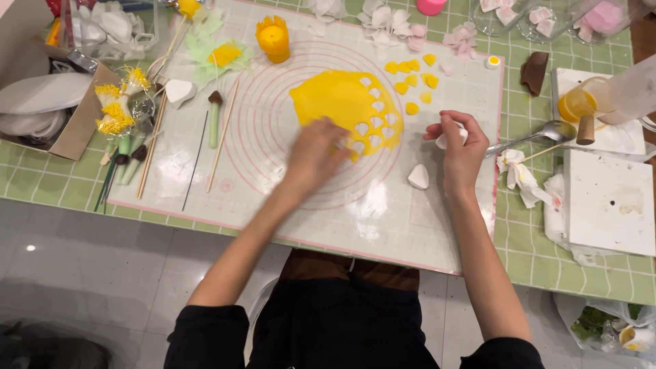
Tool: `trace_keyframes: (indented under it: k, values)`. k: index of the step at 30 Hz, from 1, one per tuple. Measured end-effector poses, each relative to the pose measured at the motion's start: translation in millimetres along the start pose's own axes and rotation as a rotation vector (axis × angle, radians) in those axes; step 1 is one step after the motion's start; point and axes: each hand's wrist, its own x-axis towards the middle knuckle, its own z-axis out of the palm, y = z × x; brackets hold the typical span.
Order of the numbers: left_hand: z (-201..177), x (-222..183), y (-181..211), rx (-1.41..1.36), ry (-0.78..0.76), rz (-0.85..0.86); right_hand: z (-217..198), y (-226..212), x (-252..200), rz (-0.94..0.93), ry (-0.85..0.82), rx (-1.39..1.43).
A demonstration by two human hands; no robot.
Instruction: Cutting out wax petal shapes and assembling them onto a stick to form a flower.
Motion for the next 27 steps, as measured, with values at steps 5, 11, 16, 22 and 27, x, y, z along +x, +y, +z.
trace_keyframes:
  k: [5,11,16,22,27]
  values:
    - [-29,1,-30,0.036,0.041,-0.075,31,-20,-9,-0.019,-0.199,-0.206]
    - [-21,4,-28,0.088,0.011,-0.014,71,-58,-24,-0.079,-0.496,-0.614]
    - [-24,3,-26,0.142,0.008,0.008,90,-58,-18,-0.148,-0.596,-0.760]
    - [-17,-2,-50,0.041,0.108,-0.020,112,-34,-10,-0.241,-0.627,-0.847]
    - [-25,0,-36,0.101,0.108,-0.046,126,-18,-5,-0.255,-0.591,-0.929]
